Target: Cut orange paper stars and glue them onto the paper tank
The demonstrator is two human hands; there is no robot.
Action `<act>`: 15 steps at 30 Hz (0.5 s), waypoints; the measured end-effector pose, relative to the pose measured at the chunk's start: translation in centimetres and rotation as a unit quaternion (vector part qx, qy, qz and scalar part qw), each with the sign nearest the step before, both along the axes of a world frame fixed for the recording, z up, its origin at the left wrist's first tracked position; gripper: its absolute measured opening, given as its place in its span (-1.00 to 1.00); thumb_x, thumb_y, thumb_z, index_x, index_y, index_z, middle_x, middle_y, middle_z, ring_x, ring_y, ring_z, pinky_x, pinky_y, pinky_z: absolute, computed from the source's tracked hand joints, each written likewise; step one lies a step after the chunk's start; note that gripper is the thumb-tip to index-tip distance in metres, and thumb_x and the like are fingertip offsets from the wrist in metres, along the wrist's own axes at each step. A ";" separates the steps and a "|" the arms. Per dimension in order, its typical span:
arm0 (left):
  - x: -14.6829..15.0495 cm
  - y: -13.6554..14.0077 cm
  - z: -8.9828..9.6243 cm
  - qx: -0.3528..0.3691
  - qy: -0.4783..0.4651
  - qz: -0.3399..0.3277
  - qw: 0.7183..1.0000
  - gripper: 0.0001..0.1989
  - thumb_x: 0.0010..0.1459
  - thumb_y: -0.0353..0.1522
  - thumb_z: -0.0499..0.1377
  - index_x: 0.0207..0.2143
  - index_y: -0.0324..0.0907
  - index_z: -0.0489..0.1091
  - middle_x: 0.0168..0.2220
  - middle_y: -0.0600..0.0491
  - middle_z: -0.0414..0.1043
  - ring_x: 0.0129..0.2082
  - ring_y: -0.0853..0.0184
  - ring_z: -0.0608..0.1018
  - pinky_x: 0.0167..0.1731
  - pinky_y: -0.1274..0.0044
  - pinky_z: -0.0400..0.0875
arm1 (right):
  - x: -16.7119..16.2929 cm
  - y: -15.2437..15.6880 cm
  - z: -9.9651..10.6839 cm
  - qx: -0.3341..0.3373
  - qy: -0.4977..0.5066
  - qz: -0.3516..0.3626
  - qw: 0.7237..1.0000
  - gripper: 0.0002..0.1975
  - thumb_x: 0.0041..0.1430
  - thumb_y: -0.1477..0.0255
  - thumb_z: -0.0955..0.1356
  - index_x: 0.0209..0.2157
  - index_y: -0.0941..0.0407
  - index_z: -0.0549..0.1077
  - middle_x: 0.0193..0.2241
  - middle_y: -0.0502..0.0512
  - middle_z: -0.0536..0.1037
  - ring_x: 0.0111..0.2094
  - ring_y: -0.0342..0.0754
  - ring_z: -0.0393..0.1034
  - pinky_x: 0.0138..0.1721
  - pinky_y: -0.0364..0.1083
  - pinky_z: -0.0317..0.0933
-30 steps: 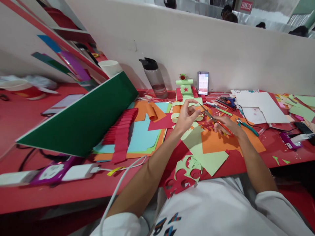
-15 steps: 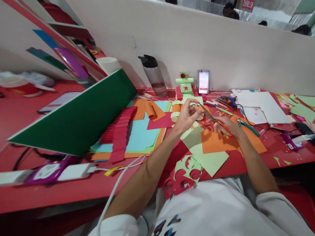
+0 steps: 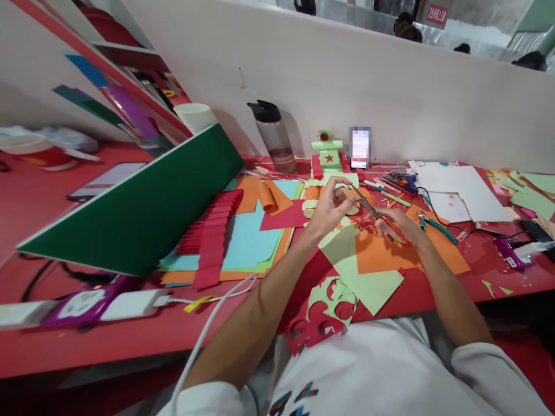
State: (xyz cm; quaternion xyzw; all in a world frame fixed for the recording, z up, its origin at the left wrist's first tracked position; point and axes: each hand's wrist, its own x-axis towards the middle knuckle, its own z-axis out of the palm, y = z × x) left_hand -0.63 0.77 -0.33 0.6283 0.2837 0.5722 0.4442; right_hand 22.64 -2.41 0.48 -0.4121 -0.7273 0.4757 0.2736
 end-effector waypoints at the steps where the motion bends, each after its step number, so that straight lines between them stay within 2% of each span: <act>1: 0.0 0.1 -0.1 -0.001 -0.004 0.001 1.000 -0.66 0.22 -0.22 0.37 -0.08 -0.06 0.31 -0.52 0.24 0.27 -0.47 0.39 0.52 -0.49 0.59 0.33 | -0.1 -0.1 0.1 0.003 -0.001 -0.001 1.000 -0.36 0.29 -0.14 0.37 0.04 0.15 0.57 -0.52 -0.03 0.48 -0.64 -0.15 0.29 -0.64 -0.18 0.22; 8: 0.1 0.2 -0.2 0.002 -0.014 0.009 1.000 -0.63 0.21 -0.18 0.39 -0.07 -0.05 0.32 -0.55 0.26 0.22 -0.50 0.39 0.49 -0.48 0.59 0.33 | -0.6 -0.4 0.5 0.028 -0.005 -0.014 1.000 -0.41 0.23 -0.11 0.43 -0.07 0.15 0.55 -0.44 0.04 0.56 -0.57 -0.12 0.36 -0.62 -0.20 0.19; 12: 0.0 -0.1 0.2 0.001 -0.009 0.010 1.000 -0.63 0.21 -0.18 0.38 -0.04 -0.05 0.32 -0.54 0.26 0.24 -0.55 0.42 0.40 -0.54 0.59 0.24 | -0.7 -0.5 0.5 0.040 -0.003 -0.017 0.999 -0.43 0.23 -0.12 0.43 -0.12 0.14 0.54 -0.43 0.05 0.56 -0.56 -0.11 0.38 -0.60 -0.20 0.18; 15: -0.1 -0.4 0.6 -0.006 -0.008 0.003 1.000 -0.60 0.21 -0.17 0.37 -0.03 -0.05 0.30 -0.51 0.27 0.25 -0.54 0.45 0.39 -0.53 0.60 0.26 | -0.7 -0.4 0.3 0.039 0.003 -0.017 0.999 -0.44 0.22 -0.11 0.44 -0.13 0.13 0.54 -0.44 0.04 0.55 -0.56 -0.11 0.37 -0.59 -0.19 0.18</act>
